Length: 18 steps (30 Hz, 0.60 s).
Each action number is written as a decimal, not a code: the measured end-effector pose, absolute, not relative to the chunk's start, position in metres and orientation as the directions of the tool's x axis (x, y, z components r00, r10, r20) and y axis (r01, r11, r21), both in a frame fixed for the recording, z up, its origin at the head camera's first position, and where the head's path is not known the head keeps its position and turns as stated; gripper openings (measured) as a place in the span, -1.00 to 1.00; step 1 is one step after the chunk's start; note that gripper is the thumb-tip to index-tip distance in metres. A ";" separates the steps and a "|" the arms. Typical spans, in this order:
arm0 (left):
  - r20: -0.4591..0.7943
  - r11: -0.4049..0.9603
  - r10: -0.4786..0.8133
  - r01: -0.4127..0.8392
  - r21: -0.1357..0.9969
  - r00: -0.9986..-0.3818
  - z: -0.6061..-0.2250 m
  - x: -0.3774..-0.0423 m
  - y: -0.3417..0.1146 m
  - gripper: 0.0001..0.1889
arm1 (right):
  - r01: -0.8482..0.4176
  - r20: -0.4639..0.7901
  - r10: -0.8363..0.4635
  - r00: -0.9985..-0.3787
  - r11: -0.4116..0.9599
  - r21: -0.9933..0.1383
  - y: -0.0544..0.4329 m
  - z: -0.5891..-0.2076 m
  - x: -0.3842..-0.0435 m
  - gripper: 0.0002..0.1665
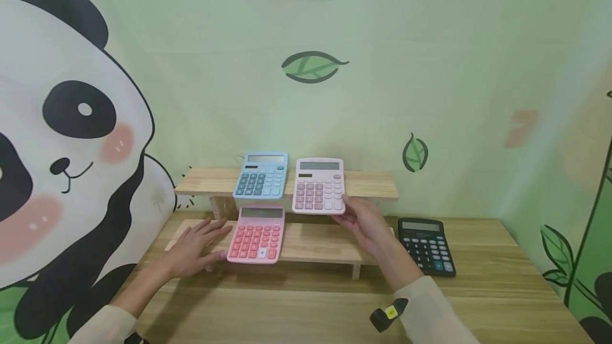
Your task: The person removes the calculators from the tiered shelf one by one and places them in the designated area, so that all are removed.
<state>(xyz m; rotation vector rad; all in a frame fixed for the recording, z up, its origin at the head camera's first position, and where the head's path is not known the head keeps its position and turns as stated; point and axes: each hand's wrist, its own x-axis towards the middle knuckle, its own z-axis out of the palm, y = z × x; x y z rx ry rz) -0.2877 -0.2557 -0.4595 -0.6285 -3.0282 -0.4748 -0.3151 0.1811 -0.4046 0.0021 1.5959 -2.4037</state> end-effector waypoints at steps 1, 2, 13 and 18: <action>0.074 0.873 0.387 0.391 0.291 -0.919 -0.459 -0.288 -0.256 -0.23 | 0.214 -0.144 -0.211 -0.967 -0.362 -0.907 0.181 -0.404 -0.316 -0.40; 0.075 0.873 0.388 0.392 0.291 -0.919 -0.460 -0.288 -0.256 -0.23 | 0.218 -0.151 -0.205 -0.967 -0.363 -0.906 0.180 -0.403 -0.317 -0.40; 0.072 0.873 0.385 0.389 0.294 -0.920 -0.460 -0.289 -0.256 -0.23 | 0.211 -0.164 -0.169 -0.972 -0.310 -0.927 0.176 -0.403 -0.320 -0.41; 0.073 0.874 0.385 0.389 0.292 -0.920 -0.461 -0.289 -0.256 -0.22 | 0.193 -0.147 -0.185 -0.972 -0.258 -0.947 0.177 -0.403 -0.319 -0.41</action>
